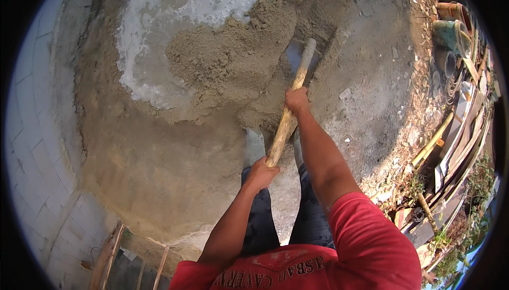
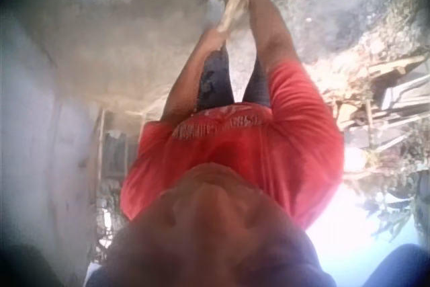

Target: The person mixes dry material with water in a central pit using a hoe, repeatedly pulling material from the edges into the water and pushing the mixture back until it reaches a thick consistency.

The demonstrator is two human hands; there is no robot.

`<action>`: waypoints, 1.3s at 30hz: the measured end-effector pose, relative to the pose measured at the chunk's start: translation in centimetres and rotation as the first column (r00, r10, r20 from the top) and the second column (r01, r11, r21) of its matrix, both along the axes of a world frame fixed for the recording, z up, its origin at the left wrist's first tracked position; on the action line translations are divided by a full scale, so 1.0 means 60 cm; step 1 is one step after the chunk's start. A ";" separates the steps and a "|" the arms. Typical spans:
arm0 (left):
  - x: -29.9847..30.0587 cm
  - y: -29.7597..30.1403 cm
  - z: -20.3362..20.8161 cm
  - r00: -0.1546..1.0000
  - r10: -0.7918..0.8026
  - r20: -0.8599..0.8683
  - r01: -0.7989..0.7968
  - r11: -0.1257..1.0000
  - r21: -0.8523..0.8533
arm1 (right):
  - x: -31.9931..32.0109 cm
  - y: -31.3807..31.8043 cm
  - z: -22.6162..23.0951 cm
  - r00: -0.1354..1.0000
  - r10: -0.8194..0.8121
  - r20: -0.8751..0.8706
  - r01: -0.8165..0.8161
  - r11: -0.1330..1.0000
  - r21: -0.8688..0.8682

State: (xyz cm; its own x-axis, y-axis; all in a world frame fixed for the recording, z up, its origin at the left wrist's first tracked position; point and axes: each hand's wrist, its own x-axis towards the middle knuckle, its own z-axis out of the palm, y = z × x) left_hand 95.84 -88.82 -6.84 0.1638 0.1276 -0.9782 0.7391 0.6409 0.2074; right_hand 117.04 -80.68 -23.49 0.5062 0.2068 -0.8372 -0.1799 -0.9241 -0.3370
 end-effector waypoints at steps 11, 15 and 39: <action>-0.099 -0.069 0.112 0.918 -0.301 -0.260 0.302 0.953 -0.038 | -0.188 -0.155 -0.008 0.911 -0.246 -0.331 0.211 0.968 -0.139; 0.029 -0.007 0.180 0.968 -0.232 -0.092 0.245 0.952 0.181 | -0.076 -0.152 -0.052 0.789 -0.374 -0.487 0.377 0.921 -0.095; -0.256 0.164 0.225 0.893 -0.352 -0.281 0.449 0.638 0.625 | -0.133 0.230 0.340 0.866 -0.375 -0.331 0.498 0.707 0.502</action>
